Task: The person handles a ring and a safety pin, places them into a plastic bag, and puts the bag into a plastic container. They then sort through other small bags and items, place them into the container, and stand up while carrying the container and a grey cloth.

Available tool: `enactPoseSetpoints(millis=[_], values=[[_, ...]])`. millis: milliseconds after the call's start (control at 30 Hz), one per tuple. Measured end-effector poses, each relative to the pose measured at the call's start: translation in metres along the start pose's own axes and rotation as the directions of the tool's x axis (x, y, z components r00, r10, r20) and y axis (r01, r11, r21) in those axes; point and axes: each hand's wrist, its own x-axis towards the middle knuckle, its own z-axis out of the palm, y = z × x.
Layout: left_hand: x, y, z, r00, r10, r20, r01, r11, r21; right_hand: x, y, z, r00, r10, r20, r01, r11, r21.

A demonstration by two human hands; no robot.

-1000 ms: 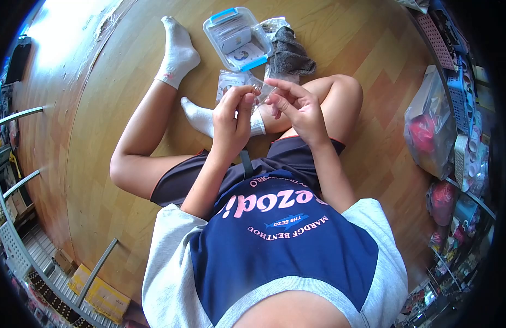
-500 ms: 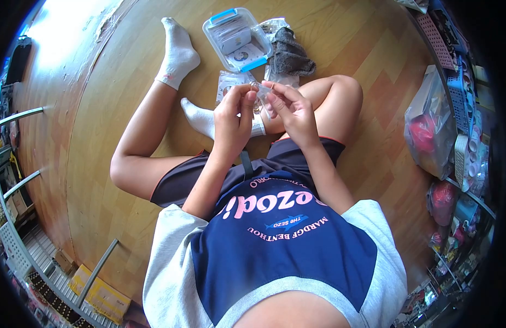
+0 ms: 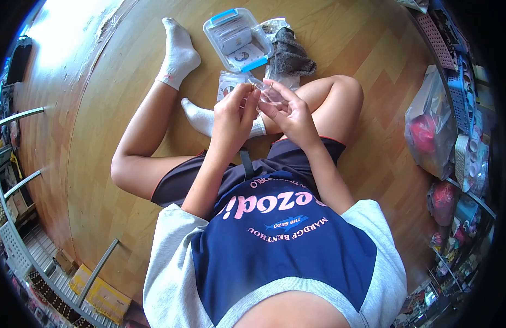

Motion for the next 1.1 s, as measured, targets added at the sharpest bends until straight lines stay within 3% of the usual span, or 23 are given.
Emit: enactPoseSetpoints(millis=[100, 167, 300, 467, 600, 667, 867, 967, 1100], values=[[0.001, -0.003, 0.000, 0.998, 0.060, -0.010, -0.060, 0.998, 0.032, 0.001, 0.005, -0.003, 1.000, -0.014, 0.005, 0.014, 1.000, -0.012], [0.001, -0.005, -0.001, 0.998, 0.056, -0.001, -0.056, 0.996, 0.069, 0.003, 0.010, -0.003, 0.992, -0.123, -0.027, 0.121, 0.991, -0.060], [0.001, -0.004, -0.002, 0.997, 0.078, 0.003, -0.078, 0.995, 0.068, 0.000, 0.008, -0.002, 0.999, -0.032, -0.001, 0.032, 0.999, -0.039], [0.002, -0.002, -0.001, 0.999, 0.038, 0.039, -0.039, 0.999, 0.032, -0.001, 0.002, 0.003, 0.992, -0.117, -0.051, 0.104, 0.972, -0.210], [0.002, -0.004, -0.001, 1.000, 0.016, -0.005, -0.016, 0.998, 0.053, -0.001, 0.009, 0.004, 0.984, -0.162, -0.074, 0.144, 0.969, -0.203], [0.002, -0.003, -0.002, 1.000, -0.013, -0.006, 0.014, 1.000, 0.004, 0.001, 0.011, 0.003, 0.961, -0.274, -0.048, 0.244, 0.913, -0.327], [0.001, 0.004, -0.002, 0.995, 0.096, -0.004, -0.095, 0.988, 0.121, -0.002, 0.001, 0.008, 0.990, -0.128, -0.058, 0.114, 0.971, -0.210], [0.002, 0.001, 0.001, 0.992, 0.123, 0.003, -0.123, 0.988, 0.095, -0.001, -0.004, 0.008, 0.981, -0.189, -0.035, 0.171, 0.942, -0.290], [0.001, 0.004, 0.003, 0.997, 0.073, -0.023, -0.071, 0.995, 0.070, -0.002, -0.008, 0.009, 0.988, -0.150, -0.041, 0.133, 0.951, -0.279]])
